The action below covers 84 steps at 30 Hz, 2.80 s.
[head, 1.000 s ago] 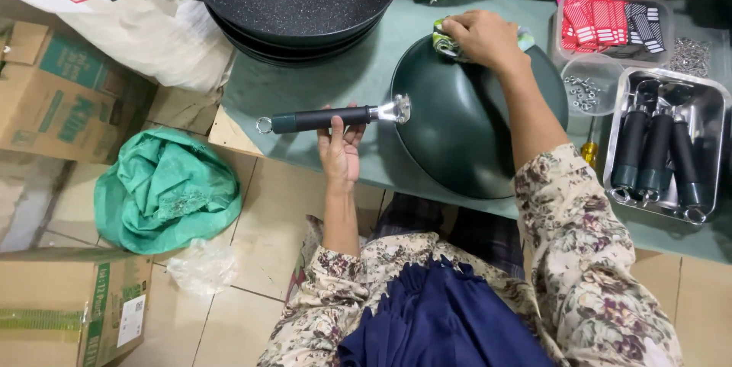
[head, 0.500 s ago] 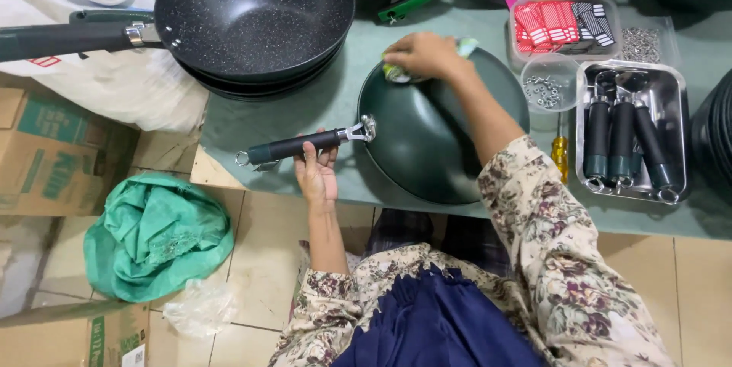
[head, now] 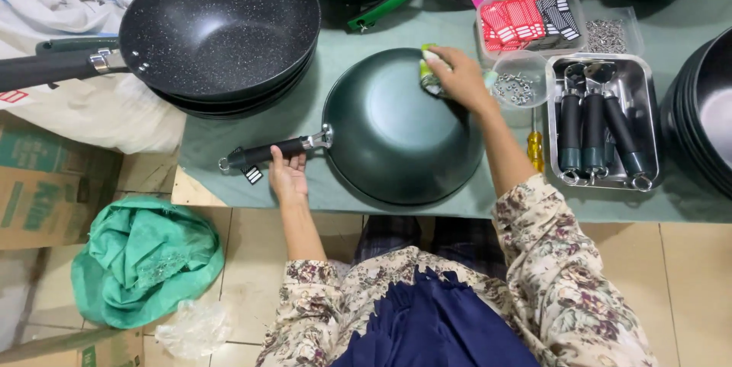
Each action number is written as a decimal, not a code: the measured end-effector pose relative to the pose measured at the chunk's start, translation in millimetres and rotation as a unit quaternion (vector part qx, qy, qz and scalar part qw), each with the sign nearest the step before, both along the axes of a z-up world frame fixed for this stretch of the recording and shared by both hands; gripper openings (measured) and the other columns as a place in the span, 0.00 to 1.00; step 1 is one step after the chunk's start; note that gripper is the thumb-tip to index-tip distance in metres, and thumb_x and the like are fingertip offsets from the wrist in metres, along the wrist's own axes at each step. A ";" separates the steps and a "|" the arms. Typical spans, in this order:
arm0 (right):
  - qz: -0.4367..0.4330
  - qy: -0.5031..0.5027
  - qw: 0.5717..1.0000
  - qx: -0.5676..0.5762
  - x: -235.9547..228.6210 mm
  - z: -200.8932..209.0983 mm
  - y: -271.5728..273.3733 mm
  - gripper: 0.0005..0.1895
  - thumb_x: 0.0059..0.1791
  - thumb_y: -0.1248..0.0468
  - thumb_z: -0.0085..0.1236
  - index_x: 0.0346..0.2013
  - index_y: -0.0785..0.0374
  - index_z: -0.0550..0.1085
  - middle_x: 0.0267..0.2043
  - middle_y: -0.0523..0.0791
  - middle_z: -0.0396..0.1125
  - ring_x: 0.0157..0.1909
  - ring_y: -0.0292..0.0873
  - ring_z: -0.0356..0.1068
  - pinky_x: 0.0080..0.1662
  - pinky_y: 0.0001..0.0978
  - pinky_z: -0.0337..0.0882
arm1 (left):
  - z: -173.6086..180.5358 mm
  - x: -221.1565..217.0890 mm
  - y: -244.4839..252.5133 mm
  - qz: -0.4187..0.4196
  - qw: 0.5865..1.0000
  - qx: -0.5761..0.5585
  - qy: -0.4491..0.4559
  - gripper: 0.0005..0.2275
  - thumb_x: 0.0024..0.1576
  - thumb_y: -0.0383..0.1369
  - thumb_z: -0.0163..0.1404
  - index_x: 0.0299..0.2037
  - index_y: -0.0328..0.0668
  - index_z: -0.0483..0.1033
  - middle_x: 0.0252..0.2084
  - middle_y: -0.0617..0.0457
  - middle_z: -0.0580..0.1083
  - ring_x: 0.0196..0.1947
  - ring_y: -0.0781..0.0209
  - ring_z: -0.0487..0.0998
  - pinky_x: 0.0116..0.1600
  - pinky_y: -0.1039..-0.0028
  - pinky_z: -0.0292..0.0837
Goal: Assembling handles onto woks using a screwdriver and cleaning them with a cloth
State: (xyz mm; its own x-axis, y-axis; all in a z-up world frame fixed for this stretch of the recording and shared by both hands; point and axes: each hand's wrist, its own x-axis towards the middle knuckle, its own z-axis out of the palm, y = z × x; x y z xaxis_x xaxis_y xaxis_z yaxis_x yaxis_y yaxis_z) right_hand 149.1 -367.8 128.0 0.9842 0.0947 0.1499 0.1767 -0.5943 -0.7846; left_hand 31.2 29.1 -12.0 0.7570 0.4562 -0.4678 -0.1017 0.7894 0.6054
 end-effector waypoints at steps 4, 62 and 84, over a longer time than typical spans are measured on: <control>0.014 -0.060 0.998 -0.022 -25.7 7.2 18.2 0.22 0.56 0.45 0.55 0.64 0.41 0.73 0.64 0.52 0.67 0.69 0.58 0.61 0.67 0.53 0.58 | 7.8 3.5 10.7 0.001 1.000 -0.003 0.020 0.17 0.58 0.41 0.63 0.48 0.45 0.69 0.49 0.45 0.75 0.51 0.45 0.81 0.57 0.59 0.82; -0.073 0.000 0.983 -0.169 -3.7 34.0 88.1 0.19 0.56 0.43 0.42 0.59 0.35 0.73 0.67 0.43 0.61 0.69 0.54 0.57 0.60 0.78 0.48 | 24.0 0.6 -5.2 0.023 1.000 0.013 -0.006 0.20 0.57 0.38 0.60 0.52 0.38 0.64 0.52 0.36 0.74 0.54 0.40 0.78 0.60 0.51 0.77; -0.059 -0.127 0.971 -0.193 -71.9 -4.6 35.9 0.16 0.58 0.47 0.52 0.61 0.33 0.73 0.69 0.44 0.61 0.72 0.53 0.55 0.57 0.79 0.55 | 15.2 5.6 1.9 0.004 0.999 -0.052 -0.009 0.24 0.55 0.41 0.67 0.50 0.40 0.64 0.52 0.41 0.70 0.59 0.37 0.73 0.67 0.43 0.65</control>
